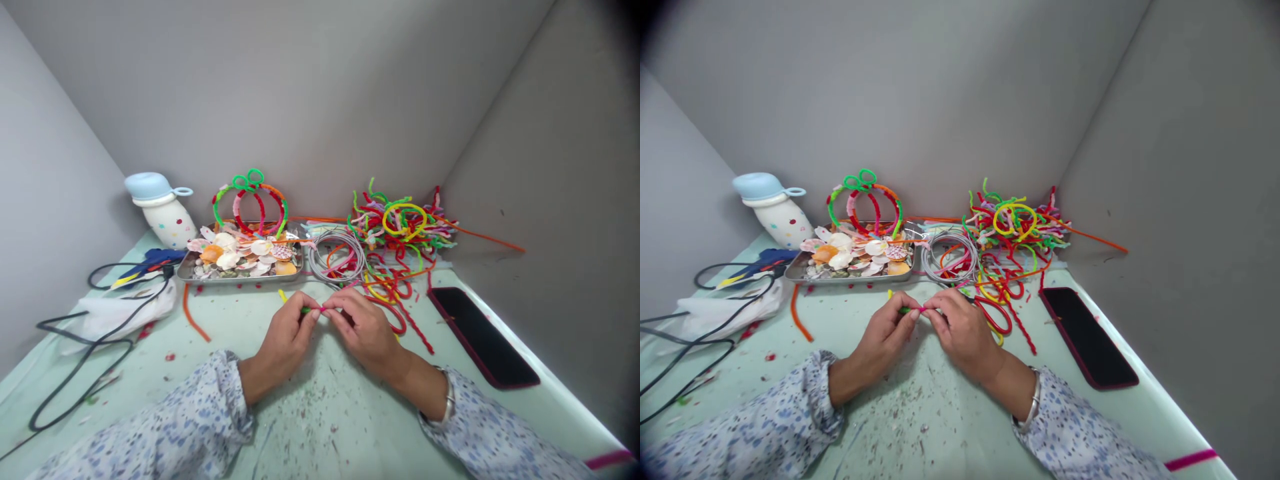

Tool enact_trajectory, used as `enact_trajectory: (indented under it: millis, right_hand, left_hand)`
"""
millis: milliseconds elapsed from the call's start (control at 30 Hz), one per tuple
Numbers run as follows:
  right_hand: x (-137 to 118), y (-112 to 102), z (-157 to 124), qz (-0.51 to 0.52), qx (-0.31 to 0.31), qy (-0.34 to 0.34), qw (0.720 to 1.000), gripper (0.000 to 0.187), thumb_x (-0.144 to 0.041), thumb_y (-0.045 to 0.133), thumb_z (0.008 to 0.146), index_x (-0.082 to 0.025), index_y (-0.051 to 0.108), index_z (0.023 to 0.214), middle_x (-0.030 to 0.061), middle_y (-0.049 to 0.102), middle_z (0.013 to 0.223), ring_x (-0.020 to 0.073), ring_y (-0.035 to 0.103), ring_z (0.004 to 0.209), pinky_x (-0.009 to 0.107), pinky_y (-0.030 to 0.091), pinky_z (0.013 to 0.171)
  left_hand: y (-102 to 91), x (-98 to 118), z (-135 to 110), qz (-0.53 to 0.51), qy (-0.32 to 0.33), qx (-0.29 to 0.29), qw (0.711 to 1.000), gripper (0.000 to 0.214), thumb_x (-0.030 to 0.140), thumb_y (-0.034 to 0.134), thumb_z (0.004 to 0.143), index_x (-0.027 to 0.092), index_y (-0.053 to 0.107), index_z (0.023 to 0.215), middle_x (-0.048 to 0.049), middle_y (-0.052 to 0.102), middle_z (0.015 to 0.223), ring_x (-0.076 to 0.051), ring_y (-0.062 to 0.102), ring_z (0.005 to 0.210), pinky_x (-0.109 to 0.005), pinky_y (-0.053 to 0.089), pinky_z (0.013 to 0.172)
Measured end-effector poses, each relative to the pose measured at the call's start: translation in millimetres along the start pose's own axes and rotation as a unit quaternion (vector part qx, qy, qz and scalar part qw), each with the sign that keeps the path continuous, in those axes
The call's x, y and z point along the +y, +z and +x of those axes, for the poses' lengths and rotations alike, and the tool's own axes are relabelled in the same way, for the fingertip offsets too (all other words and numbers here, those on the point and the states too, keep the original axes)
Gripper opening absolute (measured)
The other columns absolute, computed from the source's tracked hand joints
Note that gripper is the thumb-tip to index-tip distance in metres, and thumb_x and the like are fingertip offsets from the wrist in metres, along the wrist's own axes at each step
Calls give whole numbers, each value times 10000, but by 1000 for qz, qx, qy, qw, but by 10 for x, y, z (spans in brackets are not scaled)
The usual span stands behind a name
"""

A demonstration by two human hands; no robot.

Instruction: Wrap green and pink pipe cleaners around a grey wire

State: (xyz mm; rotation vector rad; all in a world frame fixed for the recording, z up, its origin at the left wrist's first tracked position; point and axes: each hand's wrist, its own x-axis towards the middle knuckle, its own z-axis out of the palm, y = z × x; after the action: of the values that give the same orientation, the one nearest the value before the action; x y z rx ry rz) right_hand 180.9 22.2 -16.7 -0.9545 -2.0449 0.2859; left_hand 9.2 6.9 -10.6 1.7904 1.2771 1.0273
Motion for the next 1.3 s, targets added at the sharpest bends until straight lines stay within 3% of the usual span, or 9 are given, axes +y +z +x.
enact_trajectory:
  millis: [500,667,867,1167,1300]
  right_hand:
    - [-4,1,-6,38,-37,28,998,105,-175,478,917,-199,578,939,49,601,913,171,586,817,292,484,716]
    - [-70,-35,25,106,-38,105,988,83,-247,551,897,-202,617,919,20,606,869,111,520,606,236,435,553]
    - [-64,-13,33,145,-38,161,976,131,-291,554,895,-196,631,850,1,596,786,115,508,620,230,419,557]
    - [-19,-8,42,182,-63,164,967,173,-314,528,903,-185,614,827,-23,571,694,114,504,610,221,415,548]
    - [-34,-13,46,143,-35,134,980,102,-260,553,892,-195,629,871,11,589,835,122,534,676,234,438,593]
  left_hand:
    - [5,0,-12,16,34,3,999,147,282,441,921,179,540,888,-18,572,771,-163,512,708,-265,379,634]
    - [10,16,-15,35,50,14,998,136,268,430,925,181,531,900,-33,588,821,-171,529,749,-269,382,647]
    - [14,25,-10,67,52,12,996,131,256,415,930,182,514,888,-41,593,829,-173,536,752,-275,389,649]
    - [19,25,-12,71,49,8,996,135,263,418,926,186,520,883,-35,589,807,-176,538,737,-275,394,646]
    - [18,10,-10,54,39,15,998,135,271,426,925,185,526,895,-38,599,819,-174,545,732,-271,394,637]
